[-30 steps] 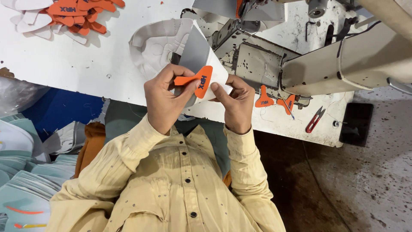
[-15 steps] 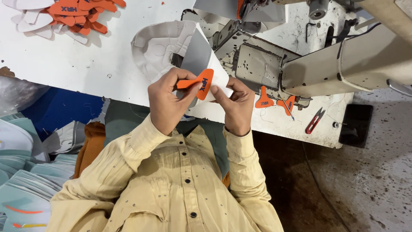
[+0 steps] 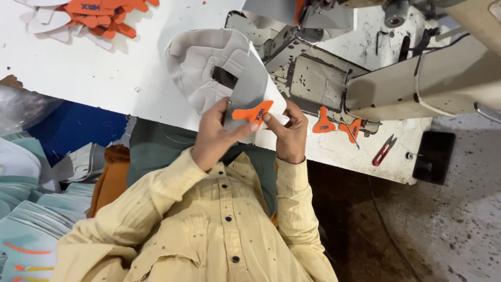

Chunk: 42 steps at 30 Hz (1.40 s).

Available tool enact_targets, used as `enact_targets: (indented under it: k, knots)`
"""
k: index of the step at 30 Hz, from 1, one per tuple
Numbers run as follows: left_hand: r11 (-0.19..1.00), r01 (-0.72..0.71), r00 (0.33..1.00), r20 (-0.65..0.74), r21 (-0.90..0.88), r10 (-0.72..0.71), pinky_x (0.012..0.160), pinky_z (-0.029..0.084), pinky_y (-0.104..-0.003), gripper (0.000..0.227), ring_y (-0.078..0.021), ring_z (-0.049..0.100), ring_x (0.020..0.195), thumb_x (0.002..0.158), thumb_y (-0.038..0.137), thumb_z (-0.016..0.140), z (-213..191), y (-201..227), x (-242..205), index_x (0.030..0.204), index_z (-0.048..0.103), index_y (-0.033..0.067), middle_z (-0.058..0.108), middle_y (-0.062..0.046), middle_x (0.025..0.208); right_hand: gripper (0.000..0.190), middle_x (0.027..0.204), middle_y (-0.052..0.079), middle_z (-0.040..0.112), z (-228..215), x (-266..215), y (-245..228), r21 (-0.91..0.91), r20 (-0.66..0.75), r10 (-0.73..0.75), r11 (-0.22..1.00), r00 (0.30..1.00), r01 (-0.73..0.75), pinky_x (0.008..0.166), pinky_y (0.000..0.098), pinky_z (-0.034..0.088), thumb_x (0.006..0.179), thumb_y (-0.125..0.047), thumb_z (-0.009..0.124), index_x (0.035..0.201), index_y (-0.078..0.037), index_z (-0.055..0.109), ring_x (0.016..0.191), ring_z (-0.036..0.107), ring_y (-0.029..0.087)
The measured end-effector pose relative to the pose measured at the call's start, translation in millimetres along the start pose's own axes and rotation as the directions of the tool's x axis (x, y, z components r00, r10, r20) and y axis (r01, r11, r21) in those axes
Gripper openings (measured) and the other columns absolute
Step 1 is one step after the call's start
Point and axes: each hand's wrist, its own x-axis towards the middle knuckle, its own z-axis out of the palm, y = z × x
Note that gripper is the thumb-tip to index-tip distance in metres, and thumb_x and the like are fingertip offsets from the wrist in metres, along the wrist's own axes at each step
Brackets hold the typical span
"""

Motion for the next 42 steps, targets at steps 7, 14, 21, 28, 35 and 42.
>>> enact_targets:
  k: [7, 14, 21, 28, 35, 42]
  knots:
    - [0.980, -0.117, 0.972, -0.184, 0.160, 0.146, 0.079, 0.055, -0.026, 0.028, -0.0061, 0.067, 0.091, 0.093, 0.017, 0.081, 10.4, -13.4, 0.2, 0.106, 0.064, -0.0010, 0.075, -0.005, 0.099, 0.038, 0.106, 0.011, 0.073, 28.4, -19.6, -9.4, -0.094, -0.078, -0.058, 0.994, 0.995, 0.050, 0.074, 0.0292, 0.063, 0.091, 0.003, 0.076, 0.127, 0.008, 0.066, 0.090, 0.070, 0.014]
    - [0.969, -0.136, 0.981, -0.107, 0.205, 0.160, 0.075, 0.056, -0.024, 0.031, -0.0049, 0.066, 0.088, 0.092, 0.013, 0.081, -14.0, 20.4, -5.9, 0.110, 0.062, -0.0032, 0.075, -0.008, 0.097, 0.037, 0.106, 0.013, 0.073, 20.7, -39.6, 3.2, -0.114, -0.073, -0.087, 0.990, 0.994, 0.078, 0.072, 0.0310, 0.063, 0.098, -0.009, 0.067, 0.129, 0.010, 0.063, 0.088, 0.070, 0.017]
    - [0.899, -0.090, 0.890, 0.439, 0.428, -0.120, 0.068, 0.062, -0.025, 0.047, -0.0127, 0.081, 0.077, 0.082, 0.025, 0.082, -22.0, 131.9, -9.2, 0.120, 0.067, 0.0040, 0.082, -0.006, 0.092, 0.061, 0.153, 0.010, 0.045, 23.2, -27.7, -97.8, -0.395, 0.365, -0.631, 0.561, 0.685, 0.727, 0.116, 0.0571, 0.034, 0.092, -0.033, 0.075, 0.144, -0.014, 0.049, 0.140, 0.043, 0.033]
    - [0.681, -0.241, 0.762, 0.570, 0.691, -0.308, 0.060, 0.053, -0.041, 0.046, -0.0315, 0.072, 0.067, 0.069, 0.036, 0.089, 15.3, 133.1, 28.1, 0.092, 0.067, 0.0027, 0.071, -0.014, 0.073, 0.084, 0.136, 0.008, 0.053, -8.9, -59.9, -177.8, -0.691, 0.721, -0.114, -0.055, 0.683, 0.721, 0.090, 0.0545, 0.034, 0.057, -0.017, 0.078, 0.135, -0.045, 0.062, 0.119, 0.054, 0.030]
    - [0.549, -0.357, 0.738, 0.589, 0.756, -0.330, 0.064, 0.054, -0.045, 0.061, -0.0313, 0.072, 0.063, 0.067, 0.044, 0.089, 42.8, 144.2, 54.4, 0.107, 0.066, 0.0050, 0.070, -0.014, 0.067, 0.081, 0.124, 0.009, 0.056, -15.4, -58.5, -200.7, -0.778, 0.599, -0.002, -0.240, 0.801, 0.581, 0.084, 0.0493, 0.036, 0.066, -0.027, 0.086, 0.141, -0.044, 0.061, 0.104, 0.055, 0.029]
    - [0.380, -0.499, 0.801, 0.582, 0.779, -0.140, 0.080, 0.054, -0.046, 0.064, -0.0326, 0.071, 0.085, 0.071, 0.045, 0.091, 25.7, 98.4, 138.5, 0.111, 0.066, 0.0029, 0.072, -0.016, 0.092, 0.072, 0.131, 0.014, 0.056, -21.9, 36.8, -186.4, -0.763, 0.616, 0.039, -0.219, 0.787, 0.608, 0.090, 0.0509, 0.037, 0.069, -0.029, 0.085, 0.137, -0.036, 0.063, 0.113, 0.055, 0.030]
